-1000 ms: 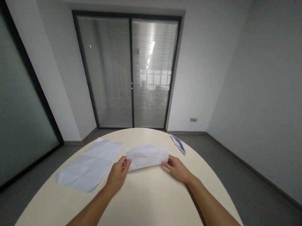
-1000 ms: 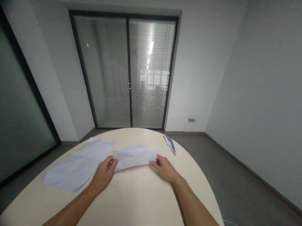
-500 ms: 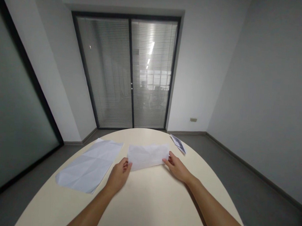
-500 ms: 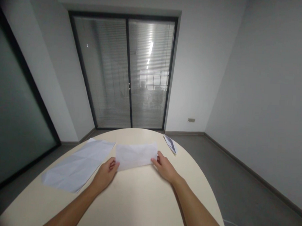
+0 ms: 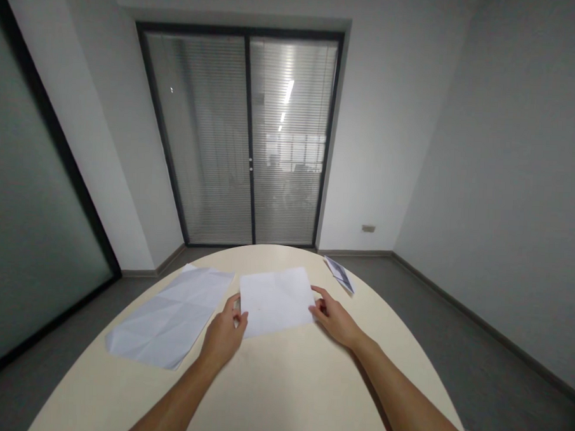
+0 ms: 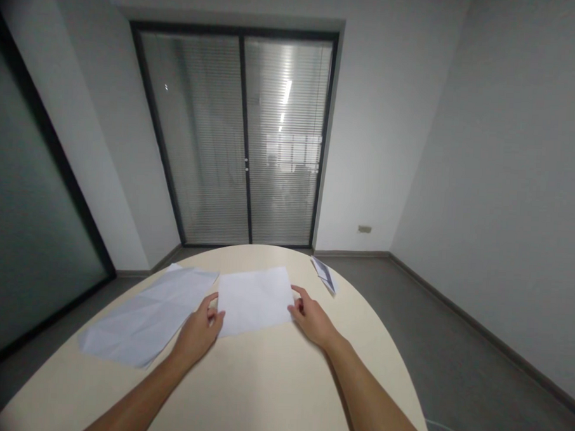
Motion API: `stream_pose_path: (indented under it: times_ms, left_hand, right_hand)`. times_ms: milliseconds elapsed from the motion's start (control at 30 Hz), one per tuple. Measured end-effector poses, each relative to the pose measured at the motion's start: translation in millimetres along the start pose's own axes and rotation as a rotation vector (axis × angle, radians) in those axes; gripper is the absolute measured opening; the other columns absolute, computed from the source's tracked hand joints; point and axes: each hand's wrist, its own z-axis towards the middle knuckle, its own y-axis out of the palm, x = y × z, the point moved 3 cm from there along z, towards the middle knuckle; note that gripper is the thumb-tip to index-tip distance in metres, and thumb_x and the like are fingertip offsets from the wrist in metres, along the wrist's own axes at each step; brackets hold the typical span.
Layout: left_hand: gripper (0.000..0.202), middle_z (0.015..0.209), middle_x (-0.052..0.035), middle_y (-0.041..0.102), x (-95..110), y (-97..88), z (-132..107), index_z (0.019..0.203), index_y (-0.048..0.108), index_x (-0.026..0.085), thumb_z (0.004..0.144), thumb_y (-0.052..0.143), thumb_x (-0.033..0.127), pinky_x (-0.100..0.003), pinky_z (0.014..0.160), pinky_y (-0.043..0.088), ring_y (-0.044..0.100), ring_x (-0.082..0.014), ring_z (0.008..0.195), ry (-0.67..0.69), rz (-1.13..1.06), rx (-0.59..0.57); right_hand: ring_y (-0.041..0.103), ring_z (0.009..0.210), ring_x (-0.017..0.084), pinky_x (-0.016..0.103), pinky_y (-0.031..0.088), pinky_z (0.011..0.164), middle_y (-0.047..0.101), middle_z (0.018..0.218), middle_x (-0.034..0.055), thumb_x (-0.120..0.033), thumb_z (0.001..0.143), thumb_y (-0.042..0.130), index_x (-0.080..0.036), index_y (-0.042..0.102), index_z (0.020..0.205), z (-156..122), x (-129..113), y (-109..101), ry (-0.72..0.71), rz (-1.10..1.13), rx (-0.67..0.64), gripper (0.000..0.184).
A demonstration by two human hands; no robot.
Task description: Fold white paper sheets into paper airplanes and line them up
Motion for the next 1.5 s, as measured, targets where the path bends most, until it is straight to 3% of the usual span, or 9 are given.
stream_pose_path:
  times_ms: [167,300,433,600,767,933,1133,1300,1500]
  left_hand:
    - [0.051,0.077,0.0016,0.063,1,0.2,-1,0.140,0.039,0.017,0.091,0.053,0.023,-0.029,0.071,0.047,0.064,-0.0189,0.074,0.049,0.088,0.021]
    - [0.044,0.114,-0.0106,0.064,8,-1.5,-5,0.134,0.049,0.016,0.093,0.050,0.031,-0.041,0.098,0.047,0.061,-0.0256,0.109,0.228,0.208,0.121]
    - [0.052,0.151,-0.0129,0.045,12,8.2,-13,0.141,0.050,0.018,0.093,0.052,0.040,-0.047,0.116,0.034,0.041,-0.0292,0.140,0.347,0.277,-0.072]
    - [0.060,0.159,-0.0112,0.035,15,12.7,-19,0.147,0.045,0.020,0.093,0.049,0.048,-0.054,0.120,0.024,0.028,-0.0315,0.148,0.305,0.388,-0.299]
    - [0.059,0.158,-0.0082,0.037,27,9.4,-22,0.145,0.049,0.024,0.092,0.052,0.049,-0.053,0.121,0.022,0.029,-0.0305,0.148,0.374,0.408,-0.330]
    - [0.059,0.159,-0.0068,0.036,34,10.8,-21,0.146,0.047,0.027,0.091,0.054,0.048,-0.054,0.121,0.022,0.029,-0.0299,0.148,0.423,0.399,-0.345]
    - [0.058,0.159,-0.0076,0.036,38,11.0,-22,0.146,0.046,0.027,0.091,0.055,0.045,-0.055,0.120,0.024,0.030,-0.0302,0.147,0.465,0.356,-0.372]
    - [0.060,0.159,-0.0058,0.034,40,10.9,-24,0.149,0.039,0.030,0.093,0.055,0.043,-0.054,0.121,0.024,0.030,-0.0283,0.147,0.523,0.296,-0.422]
    - [0.059,0.160,-0.0061,0.032,35,9.3,-25,0.147,0.045,0.030,0.092,0.056,0.047,-0.054,0.121,0.021,0.027,-0.0288,0.149,0.481,0.305,-0.449]
  right_hand:
    - [0.056,0.070,0.018,0.029,0.040,0.067,0.061,0.077,-0.0003,-0.040,0.096,0.045,-0.018,0.049,0.136,-1,-4,-2,-0.003,-0.071,-0.035,0.045]
    - [0.059,0.074,0.020,0.030,0.042,0.069,0.066,0.081,0.0028,-0.039,0.096,0.043,-0.016,0.050,0.139,-2,-8,-3,0.001,-0.138,-0.063,0.049]
    - [0.062,0.075,0.021,0.031,0.043,0.071,0.070,0.085,0.0052,-0.036,0.095,0.043,-0.013,0.046,0.145,-4,-13,-5,0.014,-0.220,-0.123,0.055]
    - [0.062,0.096,0.025,0.035,0.046,0.087,0.070,0.103,0.0112,-0.030,0.092,0.048,-0.016,0.055,0.139,-5,-33,-12,-0.064,-0.436,-0.055,0.049]
    - [0.045,0.131,0.030,0.046,0.038,0.108,0.052,0.144,0.0130,-0.032,0.093,0.052,-0.020,0.060,0.132,-10,-69,2,-0.227,-0.580,0.055,0.042]
    - [0.018,0.148,0.036,0.054,0.023,0.117,0.025,0.162,0.0125,-0.032,0.093,0.053,-0.015,0.055,0.138,-16,-97,25,-0.291,-0.703,0.167,0.048]
    - [0.029,0.146,0.031,0.050,0.026,0.118,0.042,0.154,0.0106,-0.033,0.096,0.048,-0.019,0.057,0.136,-20,-104,39,-0.359,-0.573,-0.039,0.043]
    - [0.031,0.147,0.027,0.049,0.027,0.119,0.037,0.157,0.0098,-0.039,0.100,0.041,-0.019,0.035,0.153,-24,-91,48,-0.329,-0.346,-0.354,0.057]
    - [0.019,0.150,0.031,0.051,0.016,0.121,0.024,0.162,0.0111,-0.058,0.098,0.039,-0.020,0.033,0.155,-14,-58,37,-0.088,-0.384,-0.350,0.069]
